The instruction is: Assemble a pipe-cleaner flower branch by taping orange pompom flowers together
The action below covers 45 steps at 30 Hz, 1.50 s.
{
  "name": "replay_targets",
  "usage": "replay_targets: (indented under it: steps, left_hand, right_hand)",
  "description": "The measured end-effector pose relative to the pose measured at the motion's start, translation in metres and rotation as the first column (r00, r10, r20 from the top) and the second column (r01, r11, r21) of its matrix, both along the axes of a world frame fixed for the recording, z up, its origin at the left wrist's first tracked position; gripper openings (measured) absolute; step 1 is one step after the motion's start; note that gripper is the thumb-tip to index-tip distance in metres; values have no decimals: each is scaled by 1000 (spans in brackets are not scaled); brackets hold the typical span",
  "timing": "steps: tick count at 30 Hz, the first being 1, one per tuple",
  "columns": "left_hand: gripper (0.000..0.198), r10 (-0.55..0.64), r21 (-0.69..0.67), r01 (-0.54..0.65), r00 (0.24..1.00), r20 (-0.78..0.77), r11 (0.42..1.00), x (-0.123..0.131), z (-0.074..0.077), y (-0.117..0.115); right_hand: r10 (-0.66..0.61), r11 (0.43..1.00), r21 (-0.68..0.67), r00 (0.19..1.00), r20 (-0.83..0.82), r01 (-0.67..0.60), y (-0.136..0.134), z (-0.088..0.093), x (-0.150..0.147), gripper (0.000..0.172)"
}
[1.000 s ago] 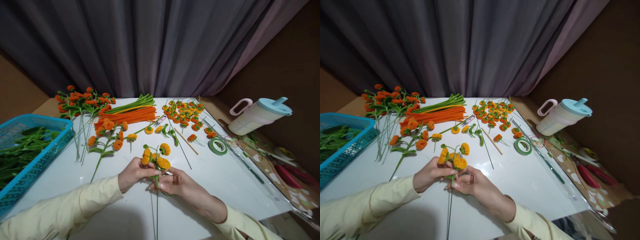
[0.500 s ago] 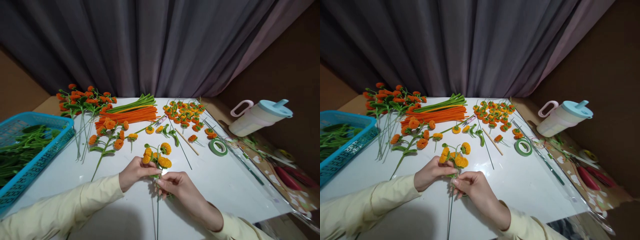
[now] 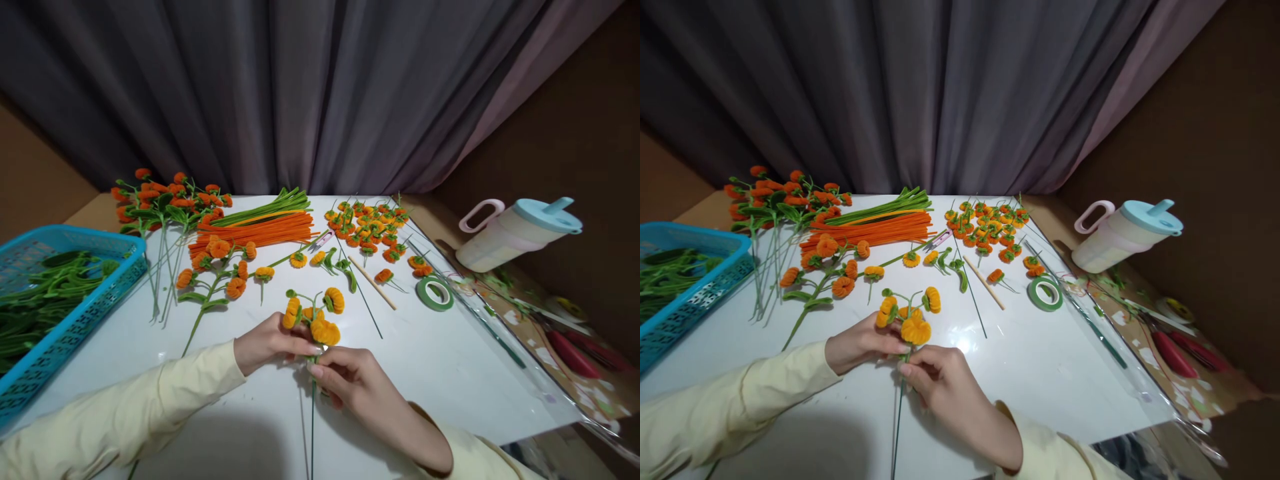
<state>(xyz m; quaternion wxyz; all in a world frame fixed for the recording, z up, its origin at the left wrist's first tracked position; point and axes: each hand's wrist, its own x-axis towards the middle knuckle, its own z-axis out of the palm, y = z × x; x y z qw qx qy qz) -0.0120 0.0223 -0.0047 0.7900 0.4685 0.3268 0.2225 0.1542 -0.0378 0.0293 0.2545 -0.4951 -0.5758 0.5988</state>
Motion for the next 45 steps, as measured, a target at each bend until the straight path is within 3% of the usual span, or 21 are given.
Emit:
replay_targets:
  steps: [7,16,23,27,36,45]
  left_hand:
    - [18,-11,-310,54,990,137,949,2,-2,-2]
    - [16,26,-111,-19,998,61,994,6,6,-3]
    - [20,47,-36,-49,998,-44,998,5,11,-4]
    - [20,55,-23,-56,997,-61,998,5,9,-5]
    - [16,12,-14,-13,999,-48,1000,2,7,-4]
    - [14,-18,-42,18,1000,3,999,-1,4,1]
  right_hand:
    - [82,995,61,996,47,-85,6,-4,4,36]
    - [84,981,172,995,56,-93,7,-12,5,37]
    - [26,925,365,976,215,-105,2,-12,7,16]
    - [14,896,429,971,237,-118,-1,-9,7,13]
    - [70,881,439,966,247,-176,0,-3,8,16]
    - [120,912,362,969,217,-194,7,-5,12,19]
